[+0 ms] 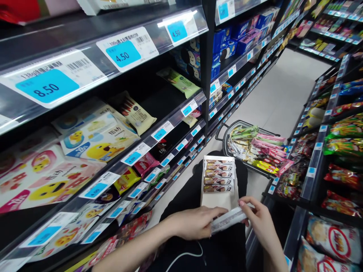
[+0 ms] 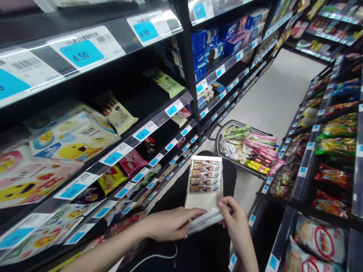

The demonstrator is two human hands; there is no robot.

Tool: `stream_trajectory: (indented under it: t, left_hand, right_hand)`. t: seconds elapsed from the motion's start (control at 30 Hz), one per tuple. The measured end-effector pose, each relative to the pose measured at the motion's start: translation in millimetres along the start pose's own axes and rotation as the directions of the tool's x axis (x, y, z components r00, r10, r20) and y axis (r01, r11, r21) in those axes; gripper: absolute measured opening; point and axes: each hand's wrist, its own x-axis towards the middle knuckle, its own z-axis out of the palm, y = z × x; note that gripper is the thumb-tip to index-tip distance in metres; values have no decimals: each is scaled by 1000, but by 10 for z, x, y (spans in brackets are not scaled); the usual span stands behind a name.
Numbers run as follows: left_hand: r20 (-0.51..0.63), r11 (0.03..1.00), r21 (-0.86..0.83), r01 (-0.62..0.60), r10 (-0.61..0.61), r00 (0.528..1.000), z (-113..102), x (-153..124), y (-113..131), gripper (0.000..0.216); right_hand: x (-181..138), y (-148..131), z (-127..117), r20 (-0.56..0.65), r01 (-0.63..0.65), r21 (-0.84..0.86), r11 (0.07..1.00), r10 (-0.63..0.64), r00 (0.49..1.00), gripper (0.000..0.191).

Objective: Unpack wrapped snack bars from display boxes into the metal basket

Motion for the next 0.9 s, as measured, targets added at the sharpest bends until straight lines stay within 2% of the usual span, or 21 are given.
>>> stream_trajectory:
  t: [0.07,0.1,0.17,0.23,0.37,0.43,0.5,0.53,0.57,0.6,0.67,0.7,0.73,0.8,0.9]
  left_hand:
    - [74,980,-200,-19,35,997,-20,-3,-38,73]
    - [102,940,-340,-23,61,993,-10,2,-68,75]
    - [120,794,-608,4,86,989,38,14,-137,72]
    - [125,615,-786,62,61,990,97,22,-194,69]
    - [161,359,-924,129,60,985,158,25,-217,76]
    - [147,279,-953,117,89,985,164,29,-183,77]
    - [83,244,-968,58,93,992,170,28,-128,75]
    - [21,264,-965,0,80,997,174,22,-94,71]
    - [-59,323,-943,-76,61,996,177,12,-59,63]
    - [-146,432,-889,-154,51,988,179,-3,-23,53]
    - [-304,719,-639,-274,91,948,171,-41,45,31]
    - [-355,832,-466,-302,137,925,161,-59,75,21]
    - [-385,900,-304,-314,185,904,148,-75,101,13]
    - [-413,937,-113,-331,258,873,112,-96,140,12]
    - [-403,933,-78,-352,294,867,45,-106,175,19]
  right_hand:
    - [-7,-35,32,56,-14,18,1000,13,998,40]
    - [-13,-56,50,74,-19,26,999,17,997,39]
    - [-24,-99,82,86,-22,44,999,18,996,37]
    - [-31,-135,102,81,-21,70,997,15,997,35]
    - [-11,-156,111,62,-43,148,988,34,997,36]
    - [20,-144,107,46,-61,203,977,53,998,39]
    - [57,-126,97,12,-71,264,962,71,997,42]
    - [74,-118,89,-12,-73,293,953,80,997,43]
    - [90,-110,78,-39,-74,320,945,91,995,44]
    - [103,-104,65,-65,-74,343,936,102,993,45]
    - [122,-92,38,-102,-77,380,922,124,987,46]
    - [128,-85,26,-109,-80,394,916,133,985,46]
    - [133,-79,16,-110,-85,406,910,141,984,46]
    - [139,-64,3,-96,-101,428,898,156,983,45]
    - [141,-37,1,-55,-132,457,880,176,983,43]
